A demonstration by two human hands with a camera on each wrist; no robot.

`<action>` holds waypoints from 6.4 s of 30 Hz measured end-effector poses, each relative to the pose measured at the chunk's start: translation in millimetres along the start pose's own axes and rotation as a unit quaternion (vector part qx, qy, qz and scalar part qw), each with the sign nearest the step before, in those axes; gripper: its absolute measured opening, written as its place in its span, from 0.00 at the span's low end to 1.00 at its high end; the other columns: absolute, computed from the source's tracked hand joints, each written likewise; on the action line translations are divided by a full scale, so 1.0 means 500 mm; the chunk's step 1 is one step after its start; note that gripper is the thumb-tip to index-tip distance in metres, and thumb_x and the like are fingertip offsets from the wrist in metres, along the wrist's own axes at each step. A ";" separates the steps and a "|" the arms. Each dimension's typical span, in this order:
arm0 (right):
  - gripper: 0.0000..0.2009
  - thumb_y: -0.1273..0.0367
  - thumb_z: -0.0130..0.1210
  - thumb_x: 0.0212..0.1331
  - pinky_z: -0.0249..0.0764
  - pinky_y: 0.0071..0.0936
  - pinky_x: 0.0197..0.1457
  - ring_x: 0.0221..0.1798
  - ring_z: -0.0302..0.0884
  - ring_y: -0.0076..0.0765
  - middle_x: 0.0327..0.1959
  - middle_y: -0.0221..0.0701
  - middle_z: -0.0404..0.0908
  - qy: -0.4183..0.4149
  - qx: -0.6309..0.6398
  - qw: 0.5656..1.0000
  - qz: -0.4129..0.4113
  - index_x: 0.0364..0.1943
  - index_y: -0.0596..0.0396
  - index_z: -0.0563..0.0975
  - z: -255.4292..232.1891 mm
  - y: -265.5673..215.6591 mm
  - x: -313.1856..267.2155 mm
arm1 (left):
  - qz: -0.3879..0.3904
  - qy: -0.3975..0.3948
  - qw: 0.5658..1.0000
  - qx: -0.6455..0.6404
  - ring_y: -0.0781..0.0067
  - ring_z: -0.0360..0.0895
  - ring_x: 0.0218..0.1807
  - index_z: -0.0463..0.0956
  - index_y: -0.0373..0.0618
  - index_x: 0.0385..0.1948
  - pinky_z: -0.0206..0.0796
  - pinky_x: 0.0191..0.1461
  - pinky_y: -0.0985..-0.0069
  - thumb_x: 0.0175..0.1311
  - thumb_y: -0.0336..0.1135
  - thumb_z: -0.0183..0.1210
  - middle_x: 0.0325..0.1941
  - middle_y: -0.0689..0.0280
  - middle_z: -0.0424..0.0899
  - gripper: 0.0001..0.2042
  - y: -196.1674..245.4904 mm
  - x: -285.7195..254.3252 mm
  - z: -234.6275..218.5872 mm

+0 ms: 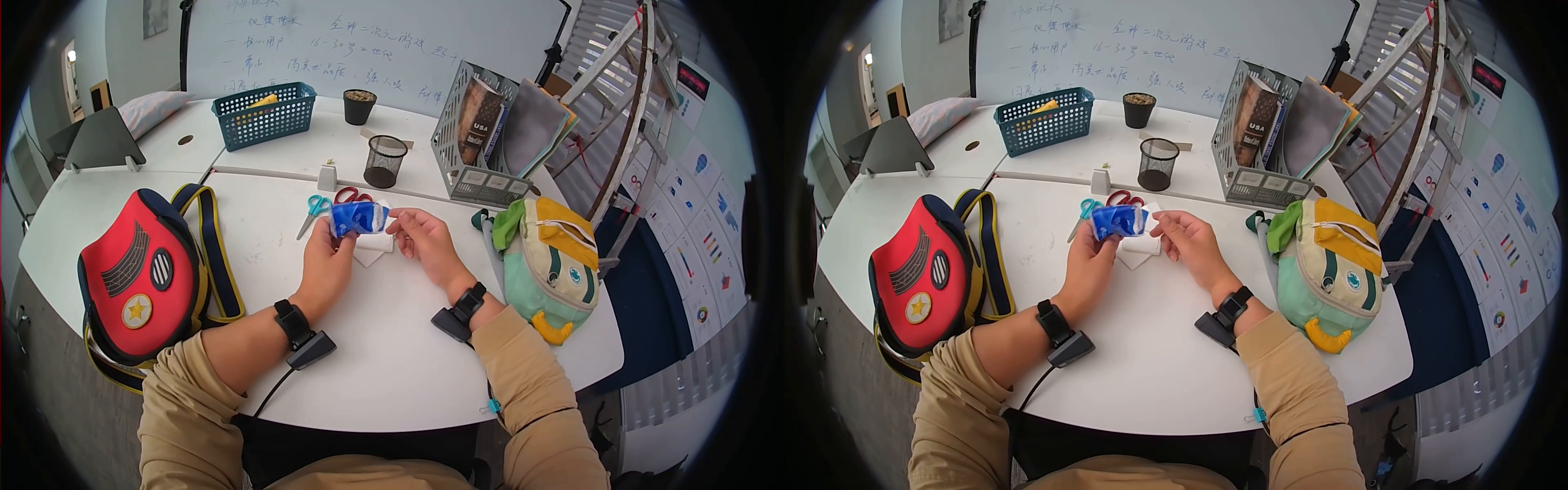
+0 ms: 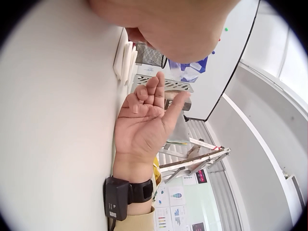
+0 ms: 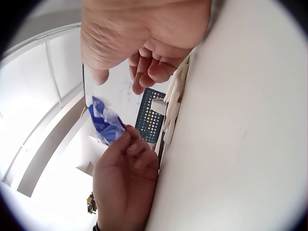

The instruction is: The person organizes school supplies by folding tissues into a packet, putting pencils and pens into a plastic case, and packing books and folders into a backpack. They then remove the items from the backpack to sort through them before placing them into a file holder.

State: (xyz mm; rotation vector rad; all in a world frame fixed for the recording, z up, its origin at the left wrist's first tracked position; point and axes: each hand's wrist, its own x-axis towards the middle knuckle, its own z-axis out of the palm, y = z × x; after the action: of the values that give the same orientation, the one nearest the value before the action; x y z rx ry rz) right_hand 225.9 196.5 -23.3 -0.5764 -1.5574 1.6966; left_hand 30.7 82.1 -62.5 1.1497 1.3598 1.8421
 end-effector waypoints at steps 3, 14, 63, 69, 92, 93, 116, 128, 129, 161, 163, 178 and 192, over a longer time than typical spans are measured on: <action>0.13 0.61 0.69 0.82 0.71 0.18 0.36 0.33 0.76 0.15 0.37 0.24 0.87 -0.039 -0.044 0.998 -0.002 0.53 0.59 0.88 -0.001 0.003 -0.007 | 0.010 -0.032 0.999 0.020 0.84 0.76 0.39 0.78 0.36 0.59 0.73 0.43 0.78 0.81 0.29 0.66 0.42 0.70 0.85 0.13 -0.003 -0.003 0.002; 0.13 0.63 0.64 0.85 0.68 0.19 0.34 0.30 0.73 0.15 0.31 0.23 0.85 -0.017 -0.108 0.994 -0.008 0.41 0.57 0.87 -0.006 0.014 -0.008 | 0.044 -0.056 0.997 0.017 0.82 0.75 0.48 0.67 0.45 0.78 0.75 0.50 0.81 0.78 0.25 0.67 0.65 0.65 0.78 0.29 0.051 -0.019 0.004; 0.15 0.66 0.67 0.80 0.89 0.32 0.48 0.49 0.87 0.30 0.53 0.34 0.87 0.137 -0.181 0.973 -0.045 0.60 0.61 0.80 -0.098 -0.033 0.017 | 0.039 -0.025 0.997 0.057 0.78 0.76 0.51 0.67 0.42 0.72 0.77 0.49 0.77 0.79 0.23 0.60 0.65 0.63 0.80 0.23 0.012 -0.007 -0.002; 0.11 0.66 0.65 0.78 0.87 0.44 0.54 0.46 0.89 0.49 0.40 0.43 0.89 0.239 -0.550 0.787 -0.146 0.49 0.62 0.82 -0.171 -0.244 -0.121 | 0.078 -0.026 0.995 0.061 0.80 0.75 0.49 0.68 0.44 0.72 0.78 0.44 0.79 0.79 0.24 0.60 0.65 0.63 0.79 0.22 -0.015 0.000 -0.007; 0.20 0.68 0.56 0.79 0.83 0.49 0.72 0.70 0.87 0.61 0.67 0.56 0.88 0.124 -0.799 0.550 0.211 0.69 0.60 0.83 -0.472 -0.393 -0.219 | 0.103 -0.021 0.993 0.050 0.73 0.79 0.44 0.69 0.39 0.66 0.76 0.47 0.72 0.72 0.18 0.60 0.58 0.58 0.84 0.22 0.000 -0.009 0.001; 0.20 0.69 0.55 0.78 0.84 0.50 0.71 0.69 0.88 0.62 0.66 0.56 0.89 0.116 -0.806 0.542 0.206 0.68 0.60 0.83 -0.467 -0.394 -0.219 | 0.110 -0.019 0.993 0.049 0.73 0.79 0.44 0.69 0.39 0.66 0.76 0.48 0.71 0.72 0.18 0.60 0.58 0.58 0.84 0.22 0.000 -0.008 0.001; 0.16 0.61 0.58 0.78 0.85 0.42 0.37 0.38 0.92 0.39 0.39 0.41 0.91 -0.027 -0.579 0.780 0.237 0.52 0.65 0.81 -0.045 -0.237 -0.113 | 0.077 -0.003 0.995 0.061 0.75 0.78 0.49 0.70 0.42 0.66 0.75 0.52 0.73 0.74 0.19 0.60 0.60 0.61 0.82 0.21 0.009 -0.012 -0.003; 0.23 0.66 0.63 0.81 0.91 0.37 0.56 0.57 0.90 0.36 0.57 0.38 0.90 0.060 -0.407 0.905 0.107 0.72 0.63 0.76 -0.114 -0.265 -0.095 | 0.089 0.012 0.994 0.060 0.74 0.79 0.46 0.70 0.40 0.65 0.76 0.47 0.72 0.73 0.18 0.59 0.58 0.59 0.83 0.21 0.003 -0.012 0.006; 0.21 0.67 0.62 0.82 0.90 0.36 0.57 0.57 0.90 0.35 0.55 0.37 0.91 0.080 -0.436 0.888 0.120 0.71 0.63 0.77 -0.122 -0.305 -0.112 | 0.087 0.012 0.994 0.058 0.74 0.79 0.46 0.70 0.40 0.65 0.76 0.47 0.73 0.73 0.18 0.59 0.59 0.59 0.83 0.21 0.003 -0.010 0.006; 0.17 0.80 0.62 0.78 0.88 0.32 0.65 0.58 0.92 0.34 0.58 0.39 0.93 0.244 -0.420 0.860 0.155 0.67 0.66 0.82 -0.663 -0.327 -0.543 | 0.052 -0.009 0.997 0.047 0.76 0.78 0.50 0.69 0.40 0.68 0.75 0.52 0.76 0.74 0.19 0.59 0.62 0.60 0.81 0.23 -0.008 -0.003 -0.007; 0.15 0.80 0.62 0.79 0.88 0.32 0.65 0.57 0.92 0.33 0.57 0.38 0.93 0.249 -0.424 0.857 0.154 0.66 0.65 0.83 -0.650 -0.321 -0.535 | 0.048 -0.007 0.998 0.046 0.76 0.77 0.50 0.69 0.40 0.68 0.75 0.52 0.76 0.74 0.19 0.59 0.62 0.60 0.81 0.23 -0.013 0.001 -0.009; 0.11 0.75 0.65 0.79 0.86 0.30 0.62 0.53 0.92 0.31 0.54 0.37 0.95 0.305 -0.506 0.796 0.133 0.59 0.66 0.86 -0.600 -0.324 -0.490 | 0.078 -0.002 0.996 0.041 0.76 0.78 0.48 0.69 0.41 0.67 0.75 0.48 0.75 0.73 0.19 0.60 0.61 0.60 0.82 0.23 -0.030 0.007 -0.010; 0.16 0.71 0.64 0.82 0.87 0.26 0.62 0.53 0.91 0.28 0.57 0.33 0.93 0.369 -0.209 0.901 0.090 0.66 0.64 0.86 -0.612 -0.262 -0.530 | 0.077 -0.002 0.996 0.052 0.74 0.79 0.48 0.69 0.40 0.66 0.75 0.49 0.74 0.73 0.18 0.60 0.61 0.60 0.82 0.22 -0.015 0.001 -0.007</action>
State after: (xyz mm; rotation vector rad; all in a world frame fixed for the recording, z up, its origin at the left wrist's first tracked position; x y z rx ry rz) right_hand 649.4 184.9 14.4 -1.4313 -1.3038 1.0365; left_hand 27.2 83.3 -70.1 1.3442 1.4149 1.8927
